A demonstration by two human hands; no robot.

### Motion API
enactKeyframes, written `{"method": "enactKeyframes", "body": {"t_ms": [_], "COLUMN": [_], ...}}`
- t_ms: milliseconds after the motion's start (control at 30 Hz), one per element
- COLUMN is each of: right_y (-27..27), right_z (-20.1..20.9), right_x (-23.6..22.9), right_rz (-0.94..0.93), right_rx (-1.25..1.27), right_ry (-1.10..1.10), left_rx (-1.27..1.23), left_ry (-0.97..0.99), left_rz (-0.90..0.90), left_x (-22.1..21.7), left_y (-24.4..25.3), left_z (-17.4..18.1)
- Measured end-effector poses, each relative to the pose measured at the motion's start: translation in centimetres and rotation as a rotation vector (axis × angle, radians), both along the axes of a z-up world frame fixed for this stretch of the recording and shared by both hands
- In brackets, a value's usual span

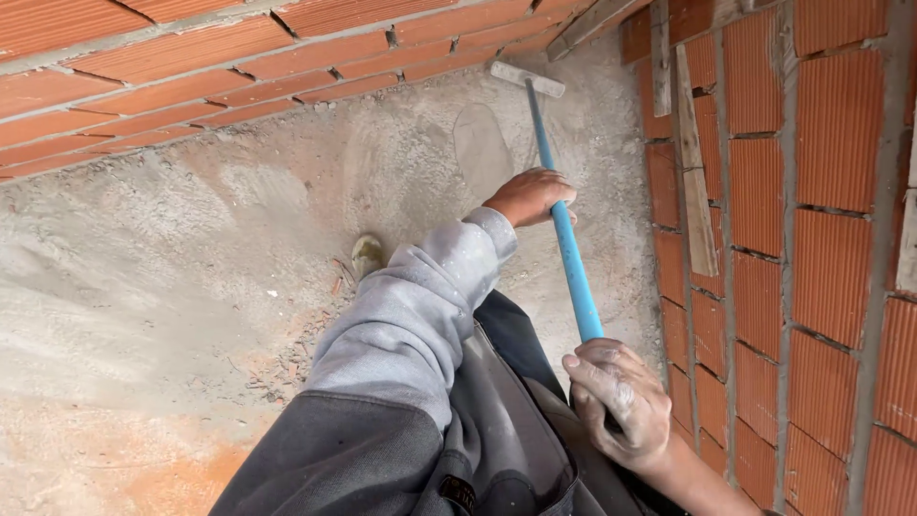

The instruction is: Sweep the floor of a construction site using a broom to clear dust and debris.

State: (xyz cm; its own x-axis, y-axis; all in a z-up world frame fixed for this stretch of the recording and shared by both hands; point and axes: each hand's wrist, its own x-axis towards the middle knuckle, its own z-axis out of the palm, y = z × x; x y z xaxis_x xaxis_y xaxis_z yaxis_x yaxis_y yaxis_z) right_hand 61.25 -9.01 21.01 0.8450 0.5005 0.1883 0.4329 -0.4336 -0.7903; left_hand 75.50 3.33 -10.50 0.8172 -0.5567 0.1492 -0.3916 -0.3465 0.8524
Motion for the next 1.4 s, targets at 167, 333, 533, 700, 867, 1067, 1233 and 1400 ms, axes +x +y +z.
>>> {"method": "enactKeyframes", "body": {"t_ms": [167, 333, 533, 700, 867, 1067, 1233, 1400], "right_y": [3.8, 7.0, 8.8, 14.2, 16.2, 6.4, 17.5, 24.5], "right_z": [-0.2, 1.0, 4.9, 5.1, 3.3, 3.3, 7.0, 3.7], "right_x": [1.1, 0.4, -3.1, -1.0, -1.4, -4.7, -5.0, -3.0], "right_rz": [0.298, 0.439, 0.254, 0.248, 0.304, 0.149, 0.111, 0.333], "right_rx": [0.055, 0.173, 0.196, 0.107, 0.020, -0.045, -0.075, -0.148], "right_ry": [0.072, 0.209, 0.321, 0.191, 0.260, 0.523, 0.319, 0.120], "left_rx": [-0.052, -0.007, -0.197, -0.184, -0.173, -0.296, -0.244, -0.186], "left_ry": [-0.021, 0.043, 0.016, 0.010, -0.009, 0.019, 0.134, 0.035], "left_rz": [0.086, 0.169, 0.175, 0.033, 0.157, 0.337, 0.150, 0.157], "left_x": [-2.3, -7.0, -8.3, -5.2, -7.8, -13.8, -11.1, -9.0], "left_y": [6.4, 13.5, 14.7, 15.6, 22.1, 24.3, 23.6, 27.7], "left_z": [0.3, 2.9, 5.3, 2.0, 0.7, 2.1, 4.0, -1.1]}}
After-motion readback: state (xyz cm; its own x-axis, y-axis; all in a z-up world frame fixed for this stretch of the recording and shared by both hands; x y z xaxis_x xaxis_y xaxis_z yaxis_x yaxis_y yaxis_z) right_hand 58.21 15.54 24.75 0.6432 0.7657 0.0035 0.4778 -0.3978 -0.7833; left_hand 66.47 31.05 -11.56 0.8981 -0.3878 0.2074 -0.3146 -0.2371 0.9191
